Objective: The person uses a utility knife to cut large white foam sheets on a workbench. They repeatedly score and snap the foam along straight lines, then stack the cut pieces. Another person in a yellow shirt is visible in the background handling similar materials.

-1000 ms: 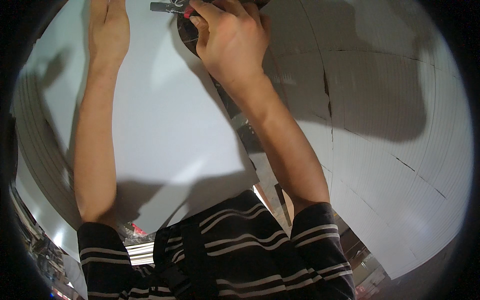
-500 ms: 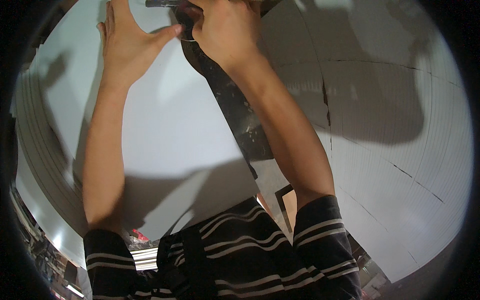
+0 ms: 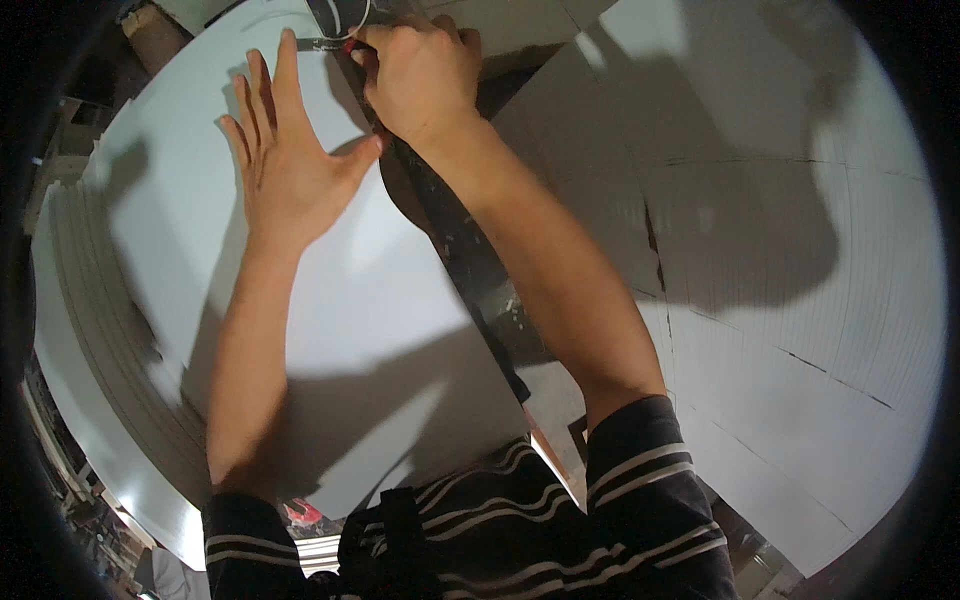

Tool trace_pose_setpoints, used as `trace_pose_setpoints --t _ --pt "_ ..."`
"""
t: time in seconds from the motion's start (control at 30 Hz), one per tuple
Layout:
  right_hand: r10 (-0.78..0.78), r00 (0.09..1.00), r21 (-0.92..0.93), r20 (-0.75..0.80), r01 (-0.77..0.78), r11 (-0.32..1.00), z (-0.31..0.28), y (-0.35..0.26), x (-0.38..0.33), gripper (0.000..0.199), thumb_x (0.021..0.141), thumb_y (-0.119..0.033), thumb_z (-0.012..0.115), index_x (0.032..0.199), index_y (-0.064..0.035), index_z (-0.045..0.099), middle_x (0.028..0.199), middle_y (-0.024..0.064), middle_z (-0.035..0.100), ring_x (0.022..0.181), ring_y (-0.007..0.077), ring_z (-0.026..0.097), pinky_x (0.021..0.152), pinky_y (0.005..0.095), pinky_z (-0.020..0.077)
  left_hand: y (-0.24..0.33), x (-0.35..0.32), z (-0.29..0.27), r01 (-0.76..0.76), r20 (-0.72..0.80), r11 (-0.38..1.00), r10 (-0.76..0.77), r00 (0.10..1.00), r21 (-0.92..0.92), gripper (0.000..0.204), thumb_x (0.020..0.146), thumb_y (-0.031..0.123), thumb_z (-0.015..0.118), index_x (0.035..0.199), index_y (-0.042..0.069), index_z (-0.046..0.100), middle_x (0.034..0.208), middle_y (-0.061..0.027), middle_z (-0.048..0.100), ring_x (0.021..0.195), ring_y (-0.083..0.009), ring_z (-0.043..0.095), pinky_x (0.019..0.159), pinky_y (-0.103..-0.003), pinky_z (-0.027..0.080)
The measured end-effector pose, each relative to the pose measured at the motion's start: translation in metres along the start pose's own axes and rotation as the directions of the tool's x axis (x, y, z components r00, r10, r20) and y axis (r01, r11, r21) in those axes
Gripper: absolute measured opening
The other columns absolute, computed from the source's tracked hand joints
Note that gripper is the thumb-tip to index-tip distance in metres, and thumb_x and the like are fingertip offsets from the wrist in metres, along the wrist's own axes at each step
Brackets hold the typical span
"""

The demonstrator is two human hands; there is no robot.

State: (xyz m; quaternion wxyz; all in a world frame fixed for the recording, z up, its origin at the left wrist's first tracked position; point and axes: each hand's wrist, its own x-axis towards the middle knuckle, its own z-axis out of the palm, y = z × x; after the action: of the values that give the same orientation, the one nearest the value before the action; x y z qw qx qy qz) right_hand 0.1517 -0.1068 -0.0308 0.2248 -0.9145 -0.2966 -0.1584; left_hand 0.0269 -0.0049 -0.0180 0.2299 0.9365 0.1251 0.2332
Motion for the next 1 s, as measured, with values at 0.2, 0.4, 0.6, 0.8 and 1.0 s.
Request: trace_pose_setpoints --t 0.2,0.4,0.6,0.8,1.0 --pt "-0.093 0.986 -0.005 -0.137 0.094 0.996 0.023 -0.001 0.028 0.022 0.089 -0.026 0.075 0.111 -0.0240 0.080 0.090 0.0090 0.075 0.082 0.0356 0.069 0.077 0.0495 0.0528 -0.002 -0.003 0.000 0.006 0.053 0.999 -0.007 0.999 0.031 0.109 0.076 0.036 0.087 0.164 0.016 0.024 0.166 -0.0249 0.028 0.155 -0.0470 0.020 0.125 -0.063 0.010" --pt "-0.032 0.998 -0.055 -0.062 0.028 0.998 0.040 -0.009 0.066 0.023 0.092 -0.029 0.071 0.113 -0.0287 0.080 0.090 0.0103 0.076 0.086 0.0339 0.071 0.081 0.0500 0.0525 -0.003 -0.004 0.000 -0.081 0.134 0.990 0.064 0.989 0.117 0.074 0.081 0.033 0.077 0.147 0.008 0.053 0.159 -0.0175 0.043 0.151 -0.0416 0.032 0.124 -0.064 0.013" --pt "0.198 0.960 -0.128 0.197 -0.175 0.976 0.073 0.011 0.113 0.023 0.093 -0.036 0.066 0.113 -0.0331 0.079 0.096 0.0067 0.078 0.095 0.0335 0.073 0.087 0.0481 0.0543 0.000 -0.003 -0.001 -0.091 0.109 0.992 0.081 0.991 0.088 0.064 0.085 0.033 0.074 0.143 0.009 0.059 0.160 -0.0158 0.043 0.152 -0.0388 0.033 0.125 -0.062 0.017" --pt "0.332 0.665 -0.320 0.669 -0.146 0.936 0.082 0.089 0.035 0.041 0.100 -0.035 0.062 0.130 -0.0085 0.070 0.127 0.0191 0.071 0.117 0.0370 0.068 0.100 0.0536 0.0517 -0.005 0.005 0.002 -0.057 0.143 0.990 0.038 0.989 0.126 0.065 0.085 0.039 0.079 0.142 0.014 0.062 0.158 -0.0134 0.047 0.151 -0.0344 0.037 0.125 -0.057 0.021" --pt "0.207 0.880 0.248 0.428 -0.334 0.909 -0.015 0.095 -0.090 0.038 0.105 -0.022 0.058 0.140 -0.0099 0.065 0.127 0.0197 0.068 0.112 0.0338 0.068 0.096 0.0477 0.0522 -0.022 0.018 -0.001 -0.025 -0.094 0.958 -0.003 0.996 -0.285 0.044 0.085 0.000 0.072 0.129 0.009 0.069 0.135 -0.0147 0.067 0.131 -0.0345 0.060 0.118 -0.048 0.041"
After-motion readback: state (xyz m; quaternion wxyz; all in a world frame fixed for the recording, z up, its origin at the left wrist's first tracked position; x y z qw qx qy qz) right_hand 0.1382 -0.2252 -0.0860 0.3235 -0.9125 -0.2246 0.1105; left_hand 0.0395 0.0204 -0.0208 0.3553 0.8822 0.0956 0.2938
